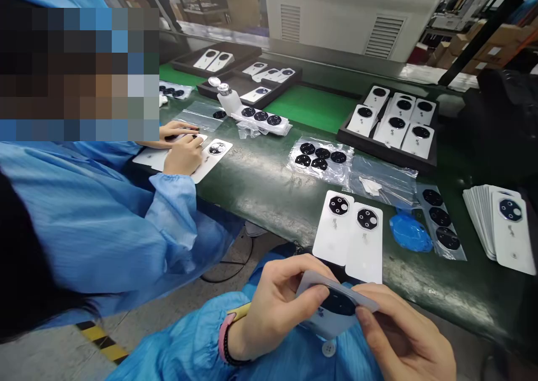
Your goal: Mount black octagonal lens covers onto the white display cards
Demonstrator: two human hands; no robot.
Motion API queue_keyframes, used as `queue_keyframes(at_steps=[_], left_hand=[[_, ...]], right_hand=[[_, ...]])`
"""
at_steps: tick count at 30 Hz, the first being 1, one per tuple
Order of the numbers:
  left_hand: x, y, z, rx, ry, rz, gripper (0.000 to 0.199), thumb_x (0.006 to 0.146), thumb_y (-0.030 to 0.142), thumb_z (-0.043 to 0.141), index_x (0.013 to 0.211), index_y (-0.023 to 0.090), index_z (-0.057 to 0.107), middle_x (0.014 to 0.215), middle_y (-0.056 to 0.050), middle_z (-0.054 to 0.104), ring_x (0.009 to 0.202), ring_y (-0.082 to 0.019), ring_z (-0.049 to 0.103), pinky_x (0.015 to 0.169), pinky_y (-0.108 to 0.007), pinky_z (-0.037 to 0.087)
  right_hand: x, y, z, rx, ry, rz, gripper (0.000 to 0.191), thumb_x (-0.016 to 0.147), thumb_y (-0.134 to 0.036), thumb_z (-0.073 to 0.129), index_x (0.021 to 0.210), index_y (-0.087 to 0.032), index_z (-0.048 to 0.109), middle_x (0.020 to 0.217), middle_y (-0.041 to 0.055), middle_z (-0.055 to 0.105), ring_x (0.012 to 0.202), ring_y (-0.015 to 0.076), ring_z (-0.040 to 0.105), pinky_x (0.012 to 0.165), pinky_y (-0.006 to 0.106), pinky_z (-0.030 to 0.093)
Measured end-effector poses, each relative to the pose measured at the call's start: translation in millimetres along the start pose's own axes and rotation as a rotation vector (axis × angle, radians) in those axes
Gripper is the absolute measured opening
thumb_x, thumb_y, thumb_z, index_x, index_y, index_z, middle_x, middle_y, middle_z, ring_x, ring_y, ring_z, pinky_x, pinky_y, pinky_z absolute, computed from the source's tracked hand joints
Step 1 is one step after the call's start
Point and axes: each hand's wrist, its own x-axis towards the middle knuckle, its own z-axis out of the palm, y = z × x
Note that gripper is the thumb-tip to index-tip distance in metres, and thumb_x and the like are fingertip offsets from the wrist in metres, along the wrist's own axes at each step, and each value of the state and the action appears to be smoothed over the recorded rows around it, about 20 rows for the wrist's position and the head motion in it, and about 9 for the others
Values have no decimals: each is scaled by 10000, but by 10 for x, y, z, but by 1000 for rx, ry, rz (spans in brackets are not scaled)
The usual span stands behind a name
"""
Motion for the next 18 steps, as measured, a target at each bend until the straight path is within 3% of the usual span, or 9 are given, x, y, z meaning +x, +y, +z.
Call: queue_keyframes(at_steps=[7, 11, 14, 18], left_hand=[[-76, -18, 50, -6, -40, 10, 214, 853, 336, 687, 739, 158, 722, 673, -53, 706, 604, -138, 619, 554, -232, 511], [-76, 2, 94, -29, -43, -20, 80, 787, 168, 696, 713, 159, 723, 653, -38, 695, 590, -131, 601, 543, -221, 493], [-62, 26, 124, -62, -31, -37, 116, 732, 70, 662, 714, 161, 732, 657, -29, 702, 598, -122, 610, 559, -202, 496], [-43, 34, 165, -94, -17, -48, 167, 695, 30, 654, 714, 168, 747, 656, -12, 708, 610, -102, 614, 595, -167, 502]], right_hand=[[-95, 30, 56, -10, 107, -56, 115, 859, -190, 637, 815, -285, 684, 746, -34, 736, 623, 134, 691, 577, 172, 556], [-104, -7, -1, -72, 65, -59, 108, 862, -201, 625, 808, -274, 683, 757, -31, 754, 614, 143, 707, 548, 170, 558], [-102, -23, -52, -104, 13, -41, 103, 855, -214, 634, 792, -269, 695, 753, -32, 763, 620, 148, 721, 567, 164, 573], [-116, -11, -50, -96, 113, 5, 112, 862, -269, 639, 766, -278, 696, 731, -38, 755, 617, 141, 715, 562, 162, 568]])
